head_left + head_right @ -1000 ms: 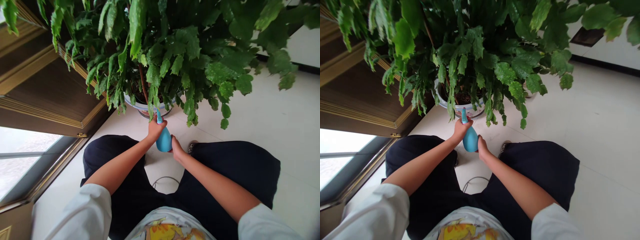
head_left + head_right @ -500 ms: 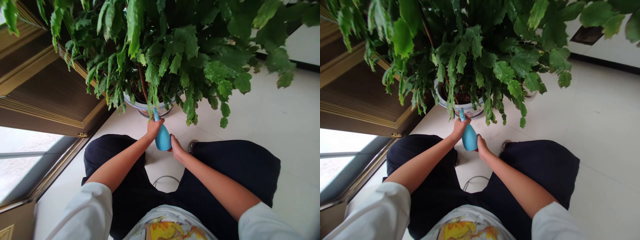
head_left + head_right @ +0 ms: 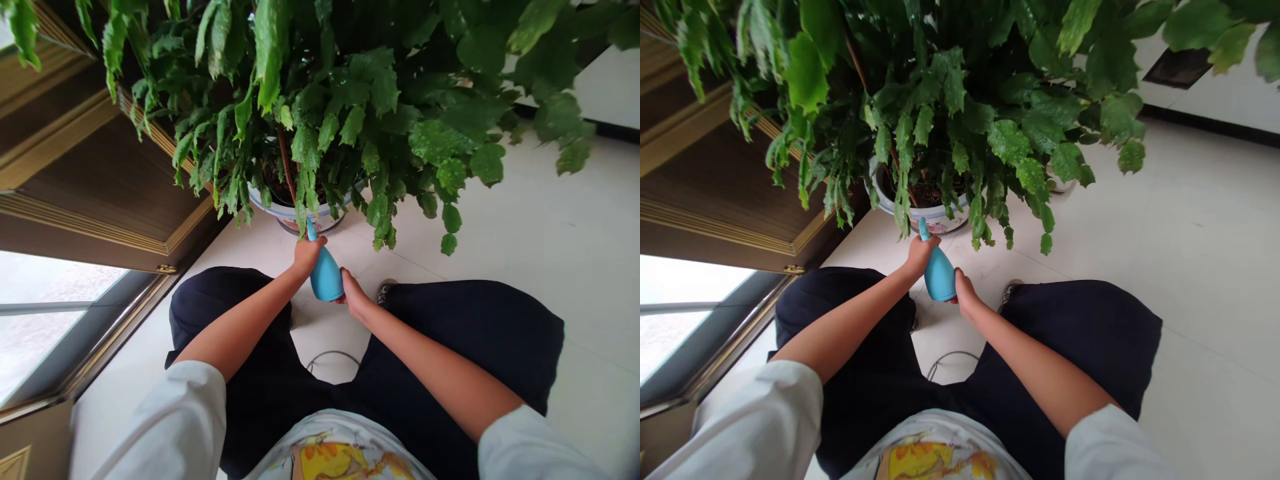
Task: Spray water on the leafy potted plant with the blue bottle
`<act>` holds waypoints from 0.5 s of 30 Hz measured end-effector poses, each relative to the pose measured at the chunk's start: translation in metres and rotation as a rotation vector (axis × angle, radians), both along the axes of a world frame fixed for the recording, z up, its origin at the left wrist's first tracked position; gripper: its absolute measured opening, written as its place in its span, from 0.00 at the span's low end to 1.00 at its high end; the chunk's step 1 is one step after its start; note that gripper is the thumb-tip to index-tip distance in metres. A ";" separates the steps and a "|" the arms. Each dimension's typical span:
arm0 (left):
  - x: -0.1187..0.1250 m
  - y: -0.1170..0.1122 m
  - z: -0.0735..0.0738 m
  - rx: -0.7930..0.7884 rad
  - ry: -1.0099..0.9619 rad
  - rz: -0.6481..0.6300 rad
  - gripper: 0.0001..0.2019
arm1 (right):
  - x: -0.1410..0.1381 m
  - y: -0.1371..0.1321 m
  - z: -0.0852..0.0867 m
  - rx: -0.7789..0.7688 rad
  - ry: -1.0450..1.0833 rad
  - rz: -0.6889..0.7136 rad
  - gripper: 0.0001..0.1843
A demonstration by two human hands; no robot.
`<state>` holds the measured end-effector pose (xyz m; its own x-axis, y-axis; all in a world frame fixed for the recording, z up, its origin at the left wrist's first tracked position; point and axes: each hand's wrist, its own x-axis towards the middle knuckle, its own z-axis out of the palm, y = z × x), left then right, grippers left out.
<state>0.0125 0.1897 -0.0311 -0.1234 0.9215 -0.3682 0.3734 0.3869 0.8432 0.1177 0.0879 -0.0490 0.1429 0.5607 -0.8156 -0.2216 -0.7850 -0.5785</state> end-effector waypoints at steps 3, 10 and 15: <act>0.001 0.000 -0.001 0.018 0.001 0.023 0.06 | 0.002 0.001 0.000 0.005 -0.011 0.001 0.19; 0.002 0.000 -0.002 0.015 -0.025 0.022 0.06 | 0.005 0.000 0.001 0.001 -0.003 0.015 0.20; 0.004 -0.001 0.002 0.056 -0.029 0.018 0.08 | 0.005 0.000 0.002 -0.007 0.005 0.012 0.20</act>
